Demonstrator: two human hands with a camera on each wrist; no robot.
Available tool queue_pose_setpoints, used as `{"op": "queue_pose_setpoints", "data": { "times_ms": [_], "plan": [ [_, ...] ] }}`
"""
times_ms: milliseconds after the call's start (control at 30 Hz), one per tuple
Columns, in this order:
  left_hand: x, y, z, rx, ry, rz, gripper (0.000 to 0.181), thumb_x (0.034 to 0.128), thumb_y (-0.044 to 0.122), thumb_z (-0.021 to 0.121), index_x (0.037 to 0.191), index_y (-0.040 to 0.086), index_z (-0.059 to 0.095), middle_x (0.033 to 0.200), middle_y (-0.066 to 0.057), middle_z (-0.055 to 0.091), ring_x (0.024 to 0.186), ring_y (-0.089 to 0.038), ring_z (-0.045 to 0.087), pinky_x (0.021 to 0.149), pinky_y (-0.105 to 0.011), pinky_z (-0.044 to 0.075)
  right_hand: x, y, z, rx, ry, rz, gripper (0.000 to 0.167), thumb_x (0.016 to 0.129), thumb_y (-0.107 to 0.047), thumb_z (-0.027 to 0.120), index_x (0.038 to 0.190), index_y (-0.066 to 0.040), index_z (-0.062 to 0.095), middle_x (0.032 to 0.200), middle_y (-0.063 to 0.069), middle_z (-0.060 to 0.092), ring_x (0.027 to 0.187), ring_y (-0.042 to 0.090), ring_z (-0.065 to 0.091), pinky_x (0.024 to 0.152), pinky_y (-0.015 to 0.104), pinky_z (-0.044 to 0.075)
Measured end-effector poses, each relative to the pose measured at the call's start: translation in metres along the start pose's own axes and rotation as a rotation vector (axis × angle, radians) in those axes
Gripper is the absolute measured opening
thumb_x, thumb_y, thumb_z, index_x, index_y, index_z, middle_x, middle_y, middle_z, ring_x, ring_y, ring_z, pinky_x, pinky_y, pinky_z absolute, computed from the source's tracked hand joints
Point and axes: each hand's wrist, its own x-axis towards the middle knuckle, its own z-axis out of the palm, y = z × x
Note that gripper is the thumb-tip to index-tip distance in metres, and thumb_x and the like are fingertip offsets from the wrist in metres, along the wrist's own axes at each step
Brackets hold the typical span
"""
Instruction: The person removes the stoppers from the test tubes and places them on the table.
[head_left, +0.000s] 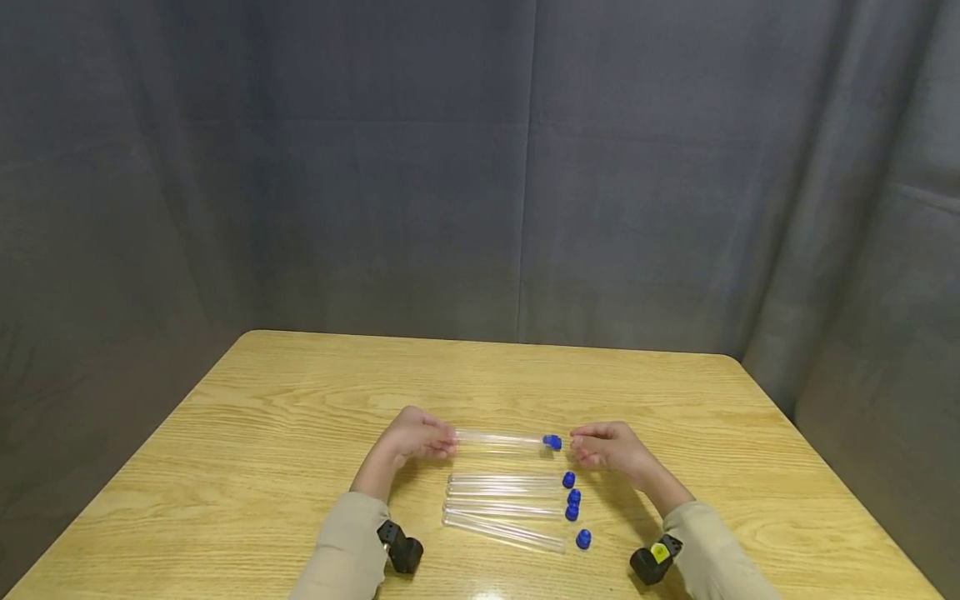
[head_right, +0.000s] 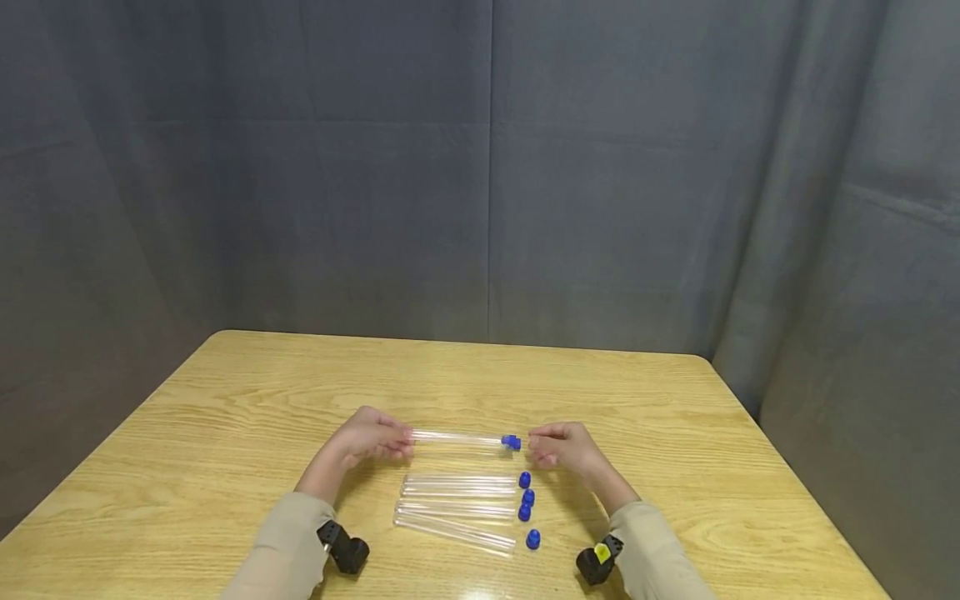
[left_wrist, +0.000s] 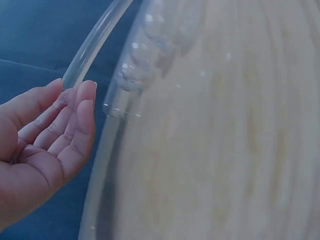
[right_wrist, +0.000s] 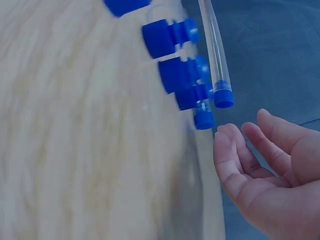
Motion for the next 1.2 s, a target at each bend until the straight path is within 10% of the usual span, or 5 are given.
{"op": "queue_pose_setpoints", "data": {
  "times_ms": [400, 867, 1200],
  "plan": [
    [-0.021, 0.025, 0.0, -0.03, -0.072, 0.156, 0.025, 0.0837, 0.001, 0.06, 0.099, -0.019, 0.057, 0.085, -0.025, 0.063, 0.073, -0.023, 0.064, 0.07, -0.036, 0.052, -0.013, -0.024, -0.001, 0.014, 0.111, -0.07, 0.046, 0.093, -0.016, 0.049, 0.121, 0.02, 0.039, 0.101, 0.024, 0.058, 0.084, 0.023, 0.061, 0.075, 0.029, 0.05],
    [-0.043, 0.05, 0.004, -0.053, -0.082, 0.221, 0.022, 0.0835, -0.001, 0.059, 0.097, -0.018, 0.058, 0.085, -0.028, 0.062, 0.069, -0.022, 0.065, 0.069, -0.038, 0.052, -0.029, -0.048, 0.015, 0.135, 0.043, -0.205, 0.049, 0.096, -0.021, 0.042, 0.119, 0.022, 0.038, 0.085, 0.007, 0.061, 0.078, 0.014, 0.061, 0.075, 0.027, 0.05],
    [-0.049, 0.054, 0.006, -0.067, -0.115, 0.267, 0.023, 0.084, -0.001, 0.058, 0.098, -0.019, 0.058, 0.081, -0.02, 0.065, 0.068, -0.019, 0.065, 0.068, -0.034, 0.052, -0.035, -0.053, 0.015, 0.069, 0.015, -0.296, 0.022, 0.091, -0.009, 0.052, 0.111, -0.002, 0.057, 0.088, 0.009, 0.061, 0.078, 0.018, 0.062, 0.074, 0.031, 0.05]
  ]
}}
